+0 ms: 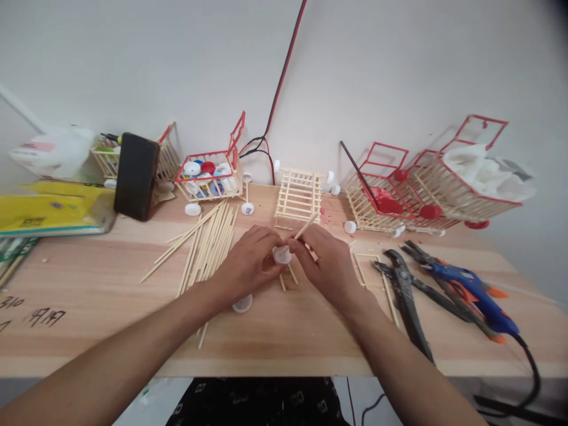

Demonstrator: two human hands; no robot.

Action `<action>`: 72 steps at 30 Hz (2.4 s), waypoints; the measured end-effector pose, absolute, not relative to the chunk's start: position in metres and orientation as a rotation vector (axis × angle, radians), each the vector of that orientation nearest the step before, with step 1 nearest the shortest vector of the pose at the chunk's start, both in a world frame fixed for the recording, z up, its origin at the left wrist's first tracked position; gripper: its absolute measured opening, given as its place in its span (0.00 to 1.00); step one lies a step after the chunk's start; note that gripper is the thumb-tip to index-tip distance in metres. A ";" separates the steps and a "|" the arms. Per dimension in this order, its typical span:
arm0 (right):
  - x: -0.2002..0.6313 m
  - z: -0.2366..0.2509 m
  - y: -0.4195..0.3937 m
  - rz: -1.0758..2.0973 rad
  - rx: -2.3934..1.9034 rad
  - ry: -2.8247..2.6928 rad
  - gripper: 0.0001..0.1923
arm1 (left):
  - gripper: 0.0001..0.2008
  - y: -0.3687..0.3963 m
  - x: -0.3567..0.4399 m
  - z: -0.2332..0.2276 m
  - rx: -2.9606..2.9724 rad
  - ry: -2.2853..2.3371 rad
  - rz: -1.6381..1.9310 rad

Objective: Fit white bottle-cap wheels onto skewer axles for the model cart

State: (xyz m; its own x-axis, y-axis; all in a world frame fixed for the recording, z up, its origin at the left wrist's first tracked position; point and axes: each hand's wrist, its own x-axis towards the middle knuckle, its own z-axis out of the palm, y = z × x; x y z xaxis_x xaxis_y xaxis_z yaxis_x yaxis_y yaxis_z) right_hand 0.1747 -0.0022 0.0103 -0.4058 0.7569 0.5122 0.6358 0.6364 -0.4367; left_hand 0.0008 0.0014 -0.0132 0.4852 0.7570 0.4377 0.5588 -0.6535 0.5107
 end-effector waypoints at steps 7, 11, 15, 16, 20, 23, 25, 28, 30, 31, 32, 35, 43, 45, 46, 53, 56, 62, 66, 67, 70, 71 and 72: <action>0.175 0.007 -0.001 0.241 -1.114 -2.137 0.10 | 0.10 0.003 -0.002 -0.015 2.459 1.031 0.930; 0.175 0.006 -0.001 0.234 -1.115 -2.152 0.10 | 0.12 0.003 -0.002 -0.014 2.444 1.045 0.895; 0.175 0.006 -0.002 0.251 -1.102 -2.152 0.09 | 0.11 0.004 -0.003 -0.015 2.448 1.048 0.898; 0.175 0.006 -0.002 0.253 -1.099 -2.149 0.09 | 0.11 0.004 -0.004 -0.016 2.446 1.046 0.899; 0.176 0.008 -0.003 0.239 -1.105 -2.137 0.09 | 0.12 0.006 -0.005 -0.017 2.432 1.031 0.914; 0.176 0.009 -0.003 0.222 -1.117 -2.125 0.09 | 0.14 0.007 -0.007 -0.019 2.422 1.024 0.927; 0.176 0.009 -0.002 0.214 -1.116 -2.119 0.09 | 0.14 0.006 -0.007 -0.019 2.420 1.022 0.924; 0.176 0.008 -0.002 0.217 -1.116 -2.118 0.08 | 0.14 0.006 -0.008 -0.019 2.414 1.022 0.923; 0.176 0.008 -0.001 0.211 -1.119 -2.113 0.09 | 0.13 0.006 -0.008 -0.018 2.410 1.026 0.925; 0.176 0.007 -0.001 0.203 -1.121 -2.108 0.09 | 0.13 0.006 -0.008 -0.018 2.411 1.028 0.925; 0.176 0.007 -0.001 0.193 -1.120 -2.101 0.09 | 0.13 0.006 -0.008 -0.018 2.412 1.028 0.923; 0.177 0.006 0.000 0.188 -1.114 -2.095 0.09 | 0.13 0.005 -0.008 -0.017 2.412 1.036 0.913; 0.178 0.004 0.001 0.176 -1.114 -2.083 0.09 | 0.12 0.003 -0.009 -0.013 2.395 1.068 0.896; 0.179 0.003 0.001 0.157 -1.121 -2.081 0.09 | 0.12 0.003 -0.009 -0.012 2.397 1.064 0.891; 0.179 0.003 0.001 0.153 -1.123 -2.081 0.09 | 0.12 0.003 -0.009 -0.012 2.398 1.063 0.887; 0.178 0.004 0.001 0.179 -1.113 -2.077 0.07 | 0.10 0.003 -0.009 -0.012 2.391 1.054 0.893; 0.177 0.004 0.000 0.198 -1.109 -2.079 0.07 | 0.10 0.004 -0.009 -0.015 2.399 1.069 0.904; 0.177 0.005 -0.002 0.269 -1.088 -2.107 0.08 | 0.09 0.005 -0.009 -0.017 2.435 1.055 0.895; 0.176 0.006 -0.003 0.298 -1.089 -2.120 0.07 | 0.09 0.003 -0.007 -0.014 2.436 1.031 0.904; 0.176 0.006 -0.003 0.307 -1.090 -2.125 0.07 | 0.09 0.002 -0.007 -0.013 2.435 1.032 0.901; 0.176 0.006 -0.003 0.335 -1.088 -2.140 0.07 | 0.09 0.002 -0.006 -0.011 2.433 1.049 0.880; 0.176 0.006 -0.003 0.336 -1.086 -2.146 0.07 | 0.09 0.002 -0.005 -0.010 2.433 1.050 0.874; 0.176 0.006 -0.003 0.335 -1.084 -2.152 0.07 | 0.09 0.002 -0.005 -0.010 2.433 1.050 0.868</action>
